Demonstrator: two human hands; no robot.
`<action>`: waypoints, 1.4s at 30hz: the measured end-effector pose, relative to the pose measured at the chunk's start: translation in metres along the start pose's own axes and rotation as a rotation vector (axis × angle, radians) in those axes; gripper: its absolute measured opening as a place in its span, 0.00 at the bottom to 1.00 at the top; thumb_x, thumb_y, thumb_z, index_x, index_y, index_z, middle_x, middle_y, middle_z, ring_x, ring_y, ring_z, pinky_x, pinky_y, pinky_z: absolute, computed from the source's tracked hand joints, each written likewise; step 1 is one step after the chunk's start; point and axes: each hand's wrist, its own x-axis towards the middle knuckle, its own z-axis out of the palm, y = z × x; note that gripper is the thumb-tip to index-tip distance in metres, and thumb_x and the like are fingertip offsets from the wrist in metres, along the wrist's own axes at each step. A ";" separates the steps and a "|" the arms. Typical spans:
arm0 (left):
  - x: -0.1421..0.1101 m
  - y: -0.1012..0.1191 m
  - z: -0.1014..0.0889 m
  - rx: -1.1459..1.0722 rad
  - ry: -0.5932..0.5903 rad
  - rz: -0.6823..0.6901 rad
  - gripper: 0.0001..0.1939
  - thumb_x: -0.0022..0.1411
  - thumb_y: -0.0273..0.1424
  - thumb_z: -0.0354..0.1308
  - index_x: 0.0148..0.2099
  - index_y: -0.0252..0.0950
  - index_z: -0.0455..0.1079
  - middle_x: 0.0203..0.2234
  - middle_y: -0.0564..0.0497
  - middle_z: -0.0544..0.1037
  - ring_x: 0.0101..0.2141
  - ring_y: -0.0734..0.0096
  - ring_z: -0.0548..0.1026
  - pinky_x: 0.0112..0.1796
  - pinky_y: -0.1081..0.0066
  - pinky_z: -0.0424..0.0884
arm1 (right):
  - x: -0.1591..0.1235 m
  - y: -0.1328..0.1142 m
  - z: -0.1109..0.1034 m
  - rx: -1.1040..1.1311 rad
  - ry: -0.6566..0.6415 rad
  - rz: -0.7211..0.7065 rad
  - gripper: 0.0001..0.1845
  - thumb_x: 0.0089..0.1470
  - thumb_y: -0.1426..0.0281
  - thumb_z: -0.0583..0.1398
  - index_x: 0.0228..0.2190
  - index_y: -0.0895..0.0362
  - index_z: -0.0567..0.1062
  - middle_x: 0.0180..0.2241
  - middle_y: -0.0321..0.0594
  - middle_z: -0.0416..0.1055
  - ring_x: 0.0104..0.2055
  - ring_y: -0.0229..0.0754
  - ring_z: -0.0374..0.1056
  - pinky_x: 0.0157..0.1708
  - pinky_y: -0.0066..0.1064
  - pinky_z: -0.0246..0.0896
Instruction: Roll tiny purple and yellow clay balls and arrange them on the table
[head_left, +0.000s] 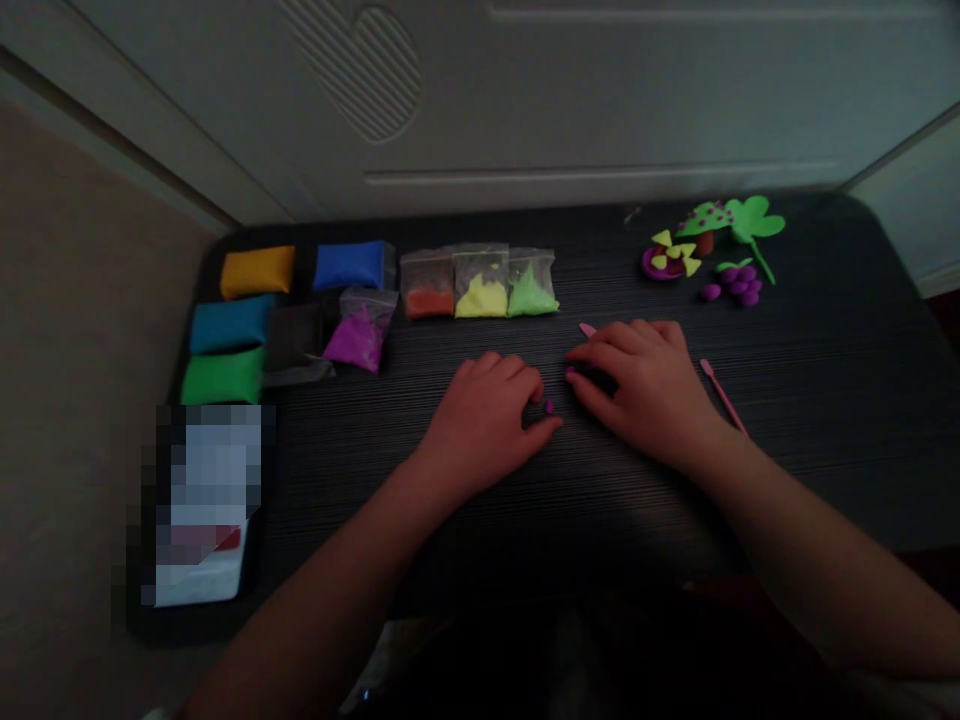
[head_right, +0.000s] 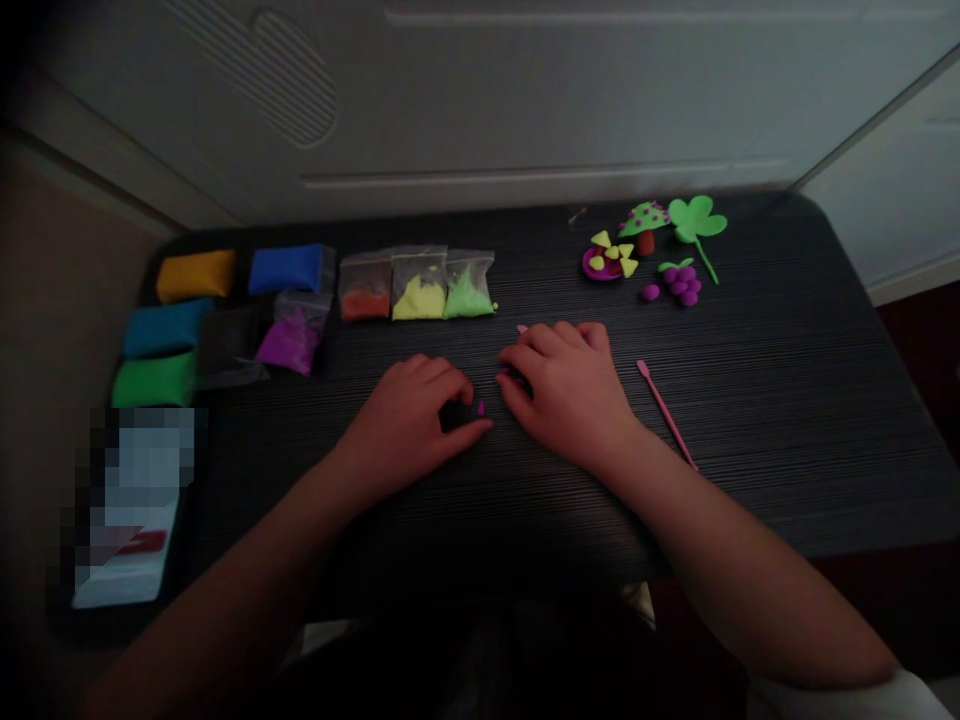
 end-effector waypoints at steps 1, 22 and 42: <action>0.000 0.000 0.001 -0.007 0.001 0.005 0.10 0.55 0.38 0.53 0.34 0.37 0.65 0.32 0.49 0.70 0.36 0.64 0.64 0.36 0.64 0.60 | 0.000 0.000 0.001 -0.004 0.003 0.000 0.12 0.53 0.65 0.54 0.37 0.53 0.73 0.40 0.40 0.70 0.42 0.45 0.62 0.42 0.40 0.44; 0.005 -0.009 0.009 -0.143 0.083 0.057 0.08 0.59 0.31 0.51 0.39 0.37 0.69 0.34 0.51 0.73 0.39 0.67 0.66 0.41 0.65 0.61 | -0.006 0.005 0.001 0.109 -0.079 -0.161 0.10 0.55 0.65 0.53 0.36 0.52 0.73 0.36 0.37 0.70 0.40 0.43 0.61 0.41 0.38 0.44; 0.006 -0.009 0.009 -0.144 0.082 0.055 0.08 0.58 0.32 0.51 0.39 0.38 0.70 0.34 0.51 0.73 0.38 0.67 0.66 0.40 0.65 0.60 | -0.007 0.005 0.003 0.066 -0.075 -0.192 0.11 0.55 0.65 0.52 0.36 0.52 0.73 0.36 0.38 0.71 0.40 0.43 0.61 0.41 0.39 0.44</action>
